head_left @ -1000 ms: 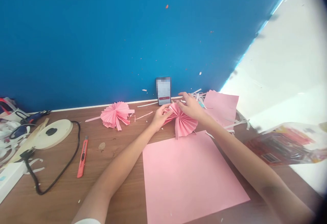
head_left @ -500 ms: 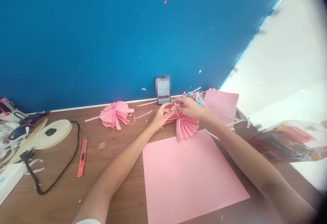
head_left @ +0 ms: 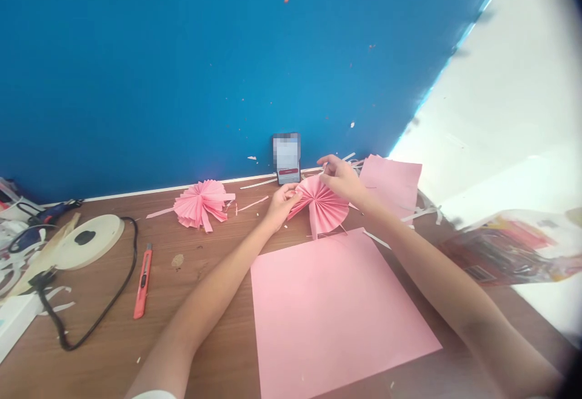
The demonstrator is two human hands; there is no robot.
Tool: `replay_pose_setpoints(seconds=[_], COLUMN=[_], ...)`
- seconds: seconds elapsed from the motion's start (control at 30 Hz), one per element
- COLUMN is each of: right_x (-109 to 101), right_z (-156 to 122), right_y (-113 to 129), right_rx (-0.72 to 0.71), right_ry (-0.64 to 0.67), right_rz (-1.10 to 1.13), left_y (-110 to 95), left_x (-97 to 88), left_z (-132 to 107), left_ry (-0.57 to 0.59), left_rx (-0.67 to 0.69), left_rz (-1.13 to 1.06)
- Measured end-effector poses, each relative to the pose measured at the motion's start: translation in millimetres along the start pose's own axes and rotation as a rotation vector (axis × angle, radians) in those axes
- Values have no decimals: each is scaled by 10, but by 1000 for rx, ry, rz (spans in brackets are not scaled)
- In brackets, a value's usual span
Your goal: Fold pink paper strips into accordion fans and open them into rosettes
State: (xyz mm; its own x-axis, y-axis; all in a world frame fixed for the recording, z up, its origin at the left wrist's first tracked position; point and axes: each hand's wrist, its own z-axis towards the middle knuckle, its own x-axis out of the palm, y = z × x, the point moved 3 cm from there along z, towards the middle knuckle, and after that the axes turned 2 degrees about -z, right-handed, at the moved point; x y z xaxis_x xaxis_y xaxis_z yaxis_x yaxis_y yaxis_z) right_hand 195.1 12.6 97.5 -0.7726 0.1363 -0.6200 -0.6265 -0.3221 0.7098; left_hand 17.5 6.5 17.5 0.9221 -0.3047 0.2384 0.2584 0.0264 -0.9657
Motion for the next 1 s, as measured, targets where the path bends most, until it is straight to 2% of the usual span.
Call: replay_pose_setpoints(seconds=[0.2, 0.57, 0.77, 0.87, 1.0], right_x=[-18, -38, 5, 4, 42], right_z=[-7, -5, 29, 31, -9], right_y=[-59, -65, -102, -54, 47], right_rx=[36, 59, -24, -140, -252], right_ry=[-134, -172, -37, 122, 297], right_rz=[43, 88, -17, -96, -66], left_y=[17, -9, -39, -44, -47], left_x=[-13, -22, 6, 44, 87], left_z=[8, -4, -16, -34, -61], left_ry=[-39, -61, -67, 7, 127], left_rx=[3, 48, 63, 49, 33], left_rz=[-13, -30, 25, 100, 192])
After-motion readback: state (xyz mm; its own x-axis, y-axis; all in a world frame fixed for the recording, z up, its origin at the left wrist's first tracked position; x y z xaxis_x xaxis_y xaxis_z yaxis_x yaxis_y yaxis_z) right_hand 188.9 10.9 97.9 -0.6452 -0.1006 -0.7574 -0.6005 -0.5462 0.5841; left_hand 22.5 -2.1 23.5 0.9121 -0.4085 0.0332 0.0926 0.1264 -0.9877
